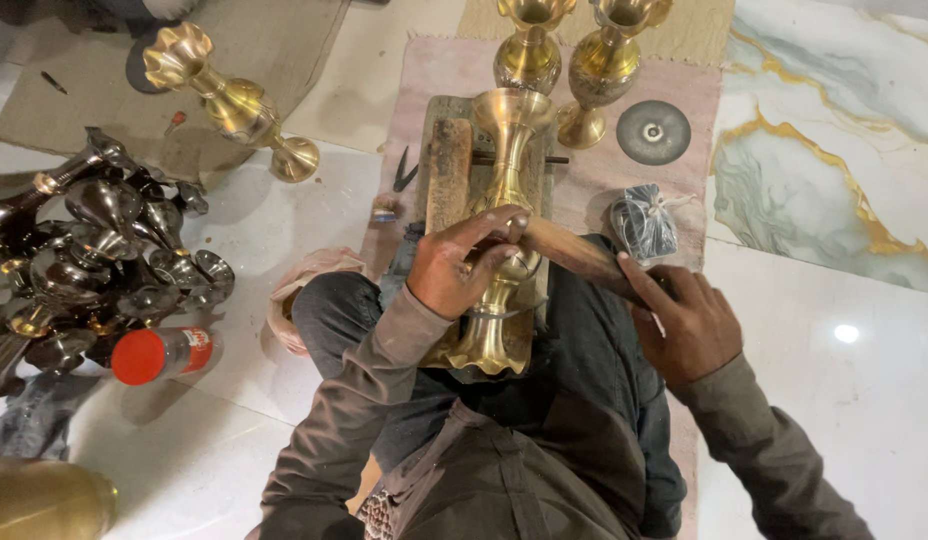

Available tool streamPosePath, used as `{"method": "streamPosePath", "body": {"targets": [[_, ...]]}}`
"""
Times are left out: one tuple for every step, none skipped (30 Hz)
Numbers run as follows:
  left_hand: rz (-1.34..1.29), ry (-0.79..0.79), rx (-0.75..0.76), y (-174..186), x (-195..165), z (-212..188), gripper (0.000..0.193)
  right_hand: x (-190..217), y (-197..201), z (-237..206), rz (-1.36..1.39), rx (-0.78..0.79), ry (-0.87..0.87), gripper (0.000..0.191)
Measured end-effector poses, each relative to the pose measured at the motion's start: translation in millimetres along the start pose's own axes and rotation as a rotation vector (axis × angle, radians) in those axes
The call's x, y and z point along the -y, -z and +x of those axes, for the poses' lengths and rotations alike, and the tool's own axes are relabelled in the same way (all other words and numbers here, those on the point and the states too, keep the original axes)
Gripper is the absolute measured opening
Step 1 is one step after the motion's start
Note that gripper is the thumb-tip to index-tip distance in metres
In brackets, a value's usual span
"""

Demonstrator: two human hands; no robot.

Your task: The person sits on the floor and hammers a brass vase held on a sandbag, using a wooden mallet and a small punch to chase and shape the vase's surface, rotating the vase between strikes. Finished brass vases and a pile of dark metal parts sit nearby on the floor.

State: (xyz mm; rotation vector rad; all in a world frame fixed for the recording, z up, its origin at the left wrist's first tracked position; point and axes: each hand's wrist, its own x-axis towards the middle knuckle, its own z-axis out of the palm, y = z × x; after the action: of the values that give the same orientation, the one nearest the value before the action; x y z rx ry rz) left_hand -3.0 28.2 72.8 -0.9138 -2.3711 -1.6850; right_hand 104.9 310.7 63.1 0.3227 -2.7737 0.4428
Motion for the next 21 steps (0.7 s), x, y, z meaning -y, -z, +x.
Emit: {"method": "streamPosePath", "body": {"targets": [[0.030,0.001,0.000,0,-1,0,0.049,-1,3,2,-0.028,-0.004,0.012,0.062],[0.062,0.002,0.000,0,-1,1,0.050,-2,4,5,-0.055,-0.010,0.024,0.060],[0.056,-0.020,0.000,0,-1,2,0.051,-3,5,8,-0.052,-0.021,0.036,0.060],[0.048,-0.035,0.002,0,-1,1,0.051,-4,7,10,-0.047,-0.027,0.045,0.061],[0.038,-0.049,0.005,-1,0,1,0.051,-4,8,12,-0.044,-0.030,0.053,0.061],[0.035,-0.057,-0.003,-2,0,1,0.052,-6,10,15,-0.088,-0.023,0.065,0.059],[0.033,-0.067,-0.009,-3,1,1,0.053,-7,13,18,-0.132,-0.018,0.076,0.057],[0.028,-0.075,-0.013,-5,2,0,0.054,-9,17,21,-0.178,-0.010,0.083,0.054],[0.022,-0.049,-0.010,-7,2,-1,0.053,-11,21,23,-0.138,-0.034,0.093,0.056],[0.019,-0.022,-0.008,-7,2,-2,0.053,-12,25,26,-0.096,-0.060,0.104,0.058],[0.015,0.007,-0.003,-8,2,-4,0.053,-12,30,29,-0.052,-0.083,0.112,0.059],[0.020,0.008,-0.015,-10,2,-5,0.051,-11,33,32,0.046,-0.093,0.113,0.060],[0.025,0.007,-0.028,-12,1,-7,0.050,-10,36,36,0.143,-0.104,0.116,0.061],[0.031,0.003,-0.043,-14,1,-7,0.048,-9,40,41,0.239,-0.118,0.121,0.062],[0.031,0.016,-0.058,-16,1,-8,0.047,-8,43,45,0.229,-0.110,0.144,0.063],[0.033,0.032,-0.074,-18,0,-10,0.047,-7,46,49,0.221,-0.101,0.166,0.064],[0.034,0.049,-0.090,-20,0,-12,0.046,-6,49,54,0.214,-0.091,0.188,0.065],[0.044,0.046,-0.114,-22,0,-13,0.046,-7,53,59,0.078,-0.089,0.268,0.066],[0.053,0.045,-0.138,-24,0,-15,0.047,-7,57,64,-0.060,-0.085,0.346,0.067],[0.061,0.042,-0.162,-25,0,-16,0.047,-6,58,67,-0.199,-0.082,0.423,0.068],[0.056,0.076,-0.166,-26,1,-18,0.046,-4,58,70,-0.094,-0.103,0.402,0.066]]}}
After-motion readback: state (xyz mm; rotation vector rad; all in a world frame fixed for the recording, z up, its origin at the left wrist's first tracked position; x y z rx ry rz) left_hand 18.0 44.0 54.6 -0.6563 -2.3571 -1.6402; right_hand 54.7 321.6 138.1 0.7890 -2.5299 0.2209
